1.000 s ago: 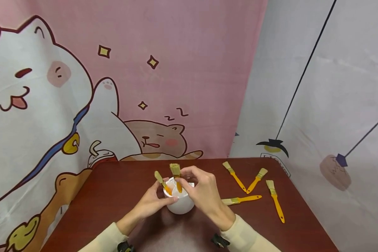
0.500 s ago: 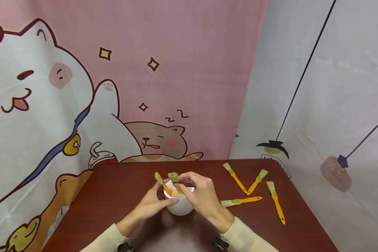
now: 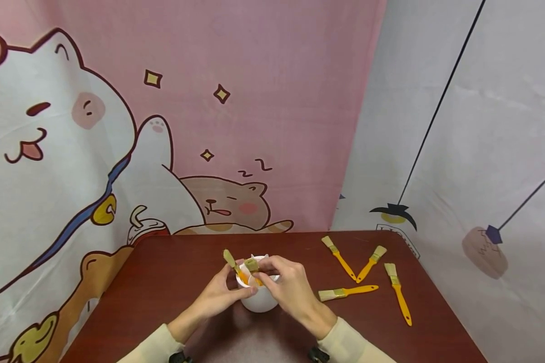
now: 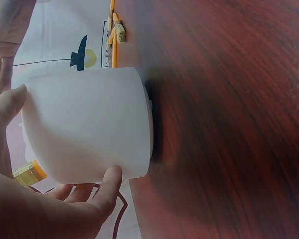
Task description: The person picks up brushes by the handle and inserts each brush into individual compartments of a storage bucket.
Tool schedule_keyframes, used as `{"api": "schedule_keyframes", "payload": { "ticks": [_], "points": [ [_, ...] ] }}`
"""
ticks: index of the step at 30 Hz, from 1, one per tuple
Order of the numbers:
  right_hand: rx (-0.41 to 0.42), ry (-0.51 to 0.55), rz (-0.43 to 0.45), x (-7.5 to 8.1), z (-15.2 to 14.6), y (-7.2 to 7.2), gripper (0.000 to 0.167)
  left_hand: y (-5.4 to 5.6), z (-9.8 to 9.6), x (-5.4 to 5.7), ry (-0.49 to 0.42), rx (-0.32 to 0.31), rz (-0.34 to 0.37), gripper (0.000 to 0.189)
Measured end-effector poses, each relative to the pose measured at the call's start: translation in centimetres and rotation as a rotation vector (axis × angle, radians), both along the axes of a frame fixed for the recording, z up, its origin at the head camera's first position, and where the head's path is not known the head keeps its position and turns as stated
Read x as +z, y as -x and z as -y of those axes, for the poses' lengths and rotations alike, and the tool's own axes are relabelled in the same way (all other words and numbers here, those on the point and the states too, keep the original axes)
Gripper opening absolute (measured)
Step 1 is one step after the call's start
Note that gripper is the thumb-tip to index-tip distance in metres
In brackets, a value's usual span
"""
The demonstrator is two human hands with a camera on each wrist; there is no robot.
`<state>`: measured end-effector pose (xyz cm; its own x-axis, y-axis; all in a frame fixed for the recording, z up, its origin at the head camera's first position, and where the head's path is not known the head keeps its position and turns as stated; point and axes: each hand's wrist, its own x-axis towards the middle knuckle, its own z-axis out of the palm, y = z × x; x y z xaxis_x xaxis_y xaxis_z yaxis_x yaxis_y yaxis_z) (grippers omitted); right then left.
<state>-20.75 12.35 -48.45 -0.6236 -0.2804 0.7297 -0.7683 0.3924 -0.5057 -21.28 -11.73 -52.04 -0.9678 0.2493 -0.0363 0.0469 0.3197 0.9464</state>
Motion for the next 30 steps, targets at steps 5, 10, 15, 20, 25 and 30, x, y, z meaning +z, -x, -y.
{"api": "schedule_keyframes", "payload": {
  "ticks": [5, 10, 15, 20, 25, 30],
  "points": [
    [-0.037, -0.038, -0.059, -0.8, 0.0, 0.3, 0.029, 0.0, -0.1, 0.1, 0.002, -0.006, -0.009, 0.102],
    [-0.063, -0.076, -0.105, -1.4, -0.1, 0.5, 0.030, 0.0, -0.1, 0.2, 0.014, -0.002, -0.011, 0.102],
    [-0.073, -0.108, -0.117, -1.9, -0.2, 0.6, 0.031, -0.1, 0.0, 0.3, 0.011, 0.000, -0.011, 0.102],
    [-0.084, -0.146, -0.144, -2.2, -0.4, 0.6, 0.032, -0.1, 0.0, 0.3, -0.003, -0.008, -0.012, 0.101],
    [-0.095, -0.177, -0.181, -2.5, -0.4, 0.6, 0.032, -0.1, 0.0, 0.2, -0.009, -0.015, -0.016, 0.101],
    [-0.087, -0.202, -0.193, -2.5, -0.5, 0.5, 0.030, 0.0, 0.0, 0.1, -0.007, -0.019, -0.020, 0.102]
  ]
}}
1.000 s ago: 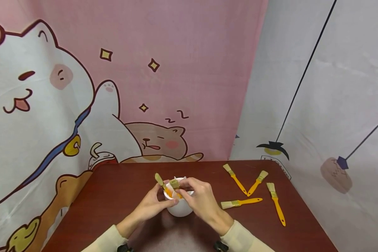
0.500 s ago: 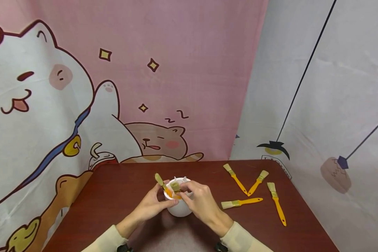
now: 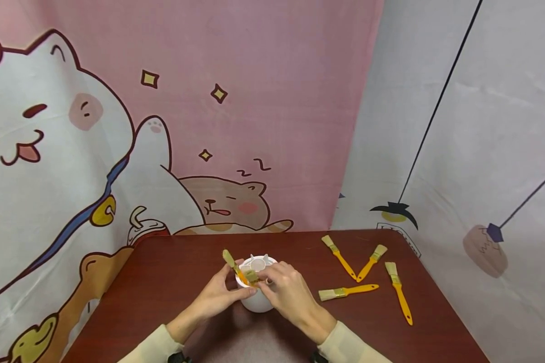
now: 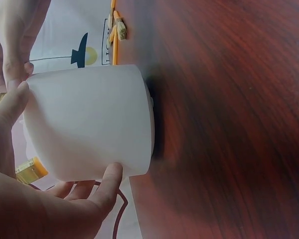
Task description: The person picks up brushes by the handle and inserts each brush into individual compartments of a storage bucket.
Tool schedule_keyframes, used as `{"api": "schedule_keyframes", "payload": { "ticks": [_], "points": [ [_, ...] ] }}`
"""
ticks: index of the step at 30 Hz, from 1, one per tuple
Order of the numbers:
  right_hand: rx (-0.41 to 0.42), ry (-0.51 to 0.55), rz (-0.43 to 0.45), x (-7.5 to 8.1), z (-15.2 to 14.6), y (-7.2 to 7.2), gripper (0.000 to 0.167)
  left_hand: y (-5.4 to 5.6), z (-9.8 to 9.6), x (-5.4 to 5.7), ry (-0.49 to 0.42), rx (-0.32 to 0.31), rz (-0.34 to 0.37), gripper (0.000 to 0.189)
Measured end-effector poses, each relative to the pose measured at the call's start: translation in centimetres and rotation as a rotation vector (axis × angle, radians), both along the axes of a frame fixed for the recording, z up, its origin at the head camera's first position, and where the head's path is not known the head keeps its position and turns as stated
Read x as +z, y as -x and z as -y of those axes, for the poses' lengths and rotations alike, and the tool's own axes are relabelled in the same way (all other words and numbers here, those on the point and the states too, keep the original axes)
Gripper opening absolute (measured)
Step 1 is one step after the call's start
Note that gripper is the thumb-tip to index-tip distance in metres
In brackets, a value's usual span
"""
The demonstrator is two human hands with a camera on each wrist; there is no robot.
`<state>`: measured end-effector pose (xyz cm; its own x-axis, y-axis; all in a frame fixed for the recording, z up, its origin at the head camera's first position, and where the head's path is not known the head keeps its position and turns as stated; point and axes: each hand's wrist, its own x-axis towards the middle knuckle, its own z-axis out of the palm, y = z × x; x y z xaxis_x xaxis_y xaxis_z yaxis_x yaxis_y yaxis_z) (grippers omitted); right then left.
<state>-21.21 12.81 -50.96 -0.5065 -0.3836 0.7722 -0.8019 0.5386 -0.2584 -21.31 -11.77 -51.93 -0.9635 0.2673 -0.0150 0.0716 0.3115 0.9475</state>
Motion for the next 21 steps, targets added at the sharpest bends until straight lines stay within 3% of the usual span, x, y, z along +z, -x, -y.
{"api": "schedule_keyframes", "payload": {
  "ticks": [12, 21],
  "points": [
    [0.017, -0.109, -0.009, 0.43, -0.15, -0.29, 0.028, 0.13, 0.14, -0.15, -0.027, -0.013, 0.005, 0.101],
    [0.018, -0.102, 0.022, 0.65, -0.25, -0.43, 0.027, 0.27, 0.13, -0.35, -0.100, -0.040, 0.050, 0.101]
  ]
}}
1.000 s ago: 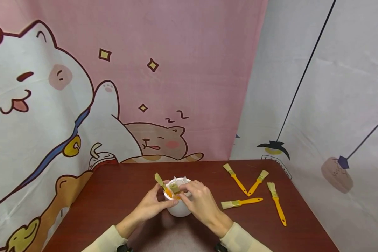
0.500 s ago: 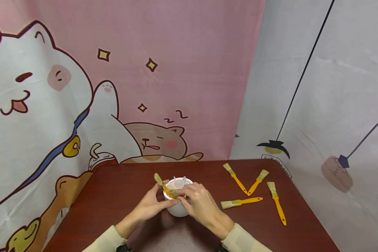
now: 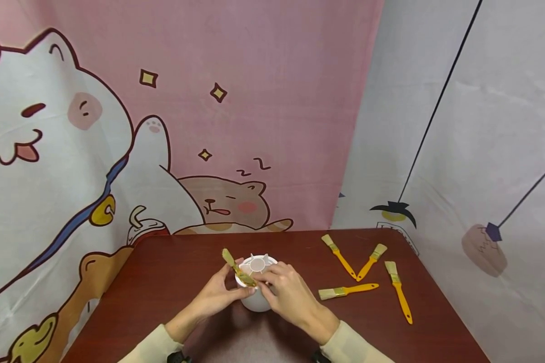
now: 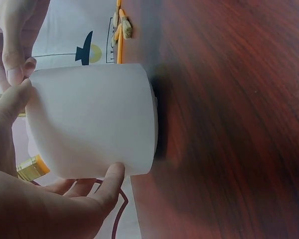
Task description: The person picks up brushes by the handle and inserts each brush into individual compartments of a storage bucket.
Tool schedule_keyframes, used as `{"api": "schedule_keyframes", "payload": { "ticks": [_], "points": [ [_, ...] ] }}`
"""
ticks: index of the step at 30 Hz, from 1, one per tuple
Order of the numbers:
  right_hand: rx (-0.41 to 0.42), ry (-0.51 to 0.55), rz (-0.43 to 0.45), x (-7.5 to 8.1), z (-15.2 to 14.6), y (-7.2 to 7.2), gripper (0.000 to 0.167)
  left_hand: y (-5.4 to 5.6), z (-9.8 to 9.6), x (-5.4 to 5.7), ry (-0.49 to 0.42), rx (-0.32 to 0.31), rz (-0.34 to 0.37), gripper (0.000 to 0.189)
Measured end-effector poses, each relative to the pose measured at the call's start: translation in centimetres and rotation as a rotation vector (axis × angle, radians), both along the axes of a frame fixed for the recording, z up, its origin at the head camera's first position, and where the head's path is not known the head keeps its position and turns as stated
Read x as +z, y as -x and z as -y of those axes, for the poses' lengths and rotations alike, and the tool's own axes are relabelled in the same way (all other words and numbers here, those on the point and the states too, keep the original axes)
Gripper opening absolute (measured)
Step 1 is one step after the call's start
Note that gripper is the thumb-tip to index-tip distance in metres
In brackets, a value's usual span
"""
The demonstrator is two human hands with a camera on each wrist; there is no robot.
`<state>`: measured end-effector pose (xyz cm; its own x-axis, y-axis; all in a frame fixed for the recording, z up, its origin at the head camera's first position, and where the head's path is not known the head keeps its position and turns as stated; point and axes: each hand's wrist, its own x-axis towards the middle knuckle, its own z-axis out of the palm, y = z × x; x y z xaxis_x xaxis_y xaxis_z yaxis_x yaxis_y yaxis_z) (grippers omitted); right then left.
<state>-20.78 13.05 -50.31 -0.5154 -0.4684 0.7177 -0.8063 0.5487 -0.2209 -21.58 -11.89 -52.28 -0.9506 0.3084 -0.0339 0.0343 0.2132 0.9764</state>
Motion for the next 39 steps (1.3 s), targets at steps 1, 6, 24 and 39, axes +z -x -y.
{"api": "schedule_keyframes", "payload": {
  "ticks": [1, 6, 24, 39],
  "points": [
    [0.006, 0.001, 0.002, 0.0, 0.0, 0.0, 0.027, 0.0, 0.0, 0.0, -0.003, -0.002, 0.000, 0.101],
    [0.023, -0.013, 0.010, 0.1, 0.1, -0.2, 0.028, -0.1, 0.1, 0.1, -0.008, -0.004, 0.005, 0.101],
    [-0.047, 0.033, 0.061, 1.2, -1.9, -0.1, 0.024, 0.3, 0.6, 0.4, -0.036, -0.052, -0.003, 0.099],
    [-0.205, 0.011, 0.052, 1.7, -8.2, 0.7, 0.026, -1.0, -0.2, 0.5, 0.034, 0.082, -0.105, 0.092]
  ]
}}
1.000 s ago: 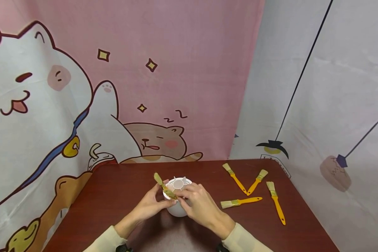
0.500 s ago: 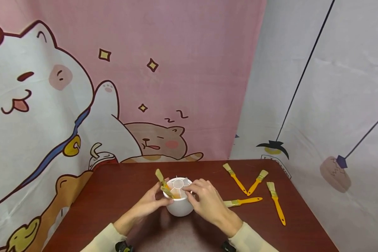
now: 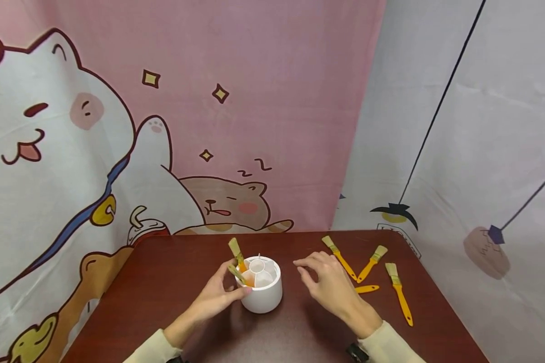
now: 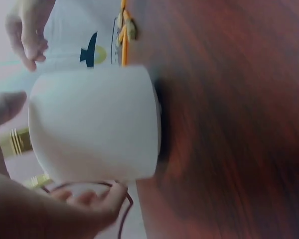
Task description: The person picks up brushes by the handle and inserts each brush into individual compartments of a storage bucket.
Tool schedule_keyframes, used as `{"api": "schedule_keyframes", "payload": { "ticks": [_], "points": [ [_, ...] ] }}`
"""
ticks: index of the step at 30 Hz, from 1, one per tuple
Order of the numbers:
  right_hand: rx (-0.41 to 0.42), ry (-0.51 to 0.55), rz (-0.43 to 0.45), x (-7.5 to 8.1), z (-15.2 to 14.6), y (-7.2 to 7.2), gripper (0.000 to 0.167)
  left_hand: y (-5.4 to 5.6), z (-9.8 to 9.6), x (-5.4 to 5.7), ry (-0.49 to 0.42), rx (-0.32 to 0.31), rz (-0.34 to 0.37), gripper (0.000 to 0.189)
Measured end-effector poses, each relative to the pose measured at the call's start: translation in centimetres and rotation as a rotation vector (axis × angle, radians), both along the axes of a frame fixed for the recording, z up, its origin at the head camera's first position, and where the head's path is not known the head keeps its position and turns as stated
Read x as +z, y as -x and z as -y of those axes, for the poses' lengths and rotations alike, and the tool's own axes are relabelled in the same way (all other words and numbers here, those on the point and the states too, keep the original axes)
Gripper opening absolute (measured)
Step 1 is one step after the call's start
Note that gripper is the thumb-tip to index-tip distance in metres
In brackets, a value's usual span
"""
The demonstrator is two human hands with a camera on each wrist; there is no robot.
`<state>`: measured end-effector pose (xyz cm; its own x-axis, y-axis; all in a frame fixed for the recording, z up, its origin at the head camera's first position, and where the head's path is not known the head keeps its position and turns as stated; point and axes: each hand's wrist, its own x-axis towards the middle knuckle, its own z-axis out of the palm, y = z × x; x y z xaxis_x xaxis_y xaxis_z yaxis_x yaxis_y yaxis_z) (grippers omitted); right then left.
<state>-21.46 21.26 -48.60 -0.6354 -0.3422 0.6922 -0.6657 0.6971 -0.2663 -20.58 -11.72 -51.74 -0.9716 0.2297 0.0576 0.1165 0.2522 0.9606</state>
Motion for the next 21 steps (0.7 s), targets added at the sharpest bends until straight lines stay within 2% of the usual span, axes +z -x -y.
{"api": "schedule_keyframes", "payload": {
  "ticks": [4, 7, 9, 14, 21],
  "points": [
    [-0.041, -0.029, 0.007, -0.1, -2.1, 0.2, 0.028, -0.8, -1.1, -0.1, 0.134, 0.141, -0.071, 0.106],
    [-0.054, -0.046, 0.036, -0.2, -3.7, 0.3, 0.030, -1.0, -1.9, -0.2, 0.225, 0.211, -0.104, 0.113],
    [-0.059, -0.055, 0.079, -0.3, -4.9, 0.4, 0.031, -1.1, -2.3, -0.1, 0.250, 0.237, -0.113, 0.115],
    [-0.075, -0.089, 0.229, -1.0, -7.4, 0.4, 0.032, -1.1, -2.9, 0.0, 0.260, 0.253, -0.128, 0.109],
    [-0.087, -0.189, 0.378, -2.7, -10.6, 0.7, 0.036, -0.8, -2.3, 0.2, 0.235, 0.193, -0.114, 0.109]
  ]
}}
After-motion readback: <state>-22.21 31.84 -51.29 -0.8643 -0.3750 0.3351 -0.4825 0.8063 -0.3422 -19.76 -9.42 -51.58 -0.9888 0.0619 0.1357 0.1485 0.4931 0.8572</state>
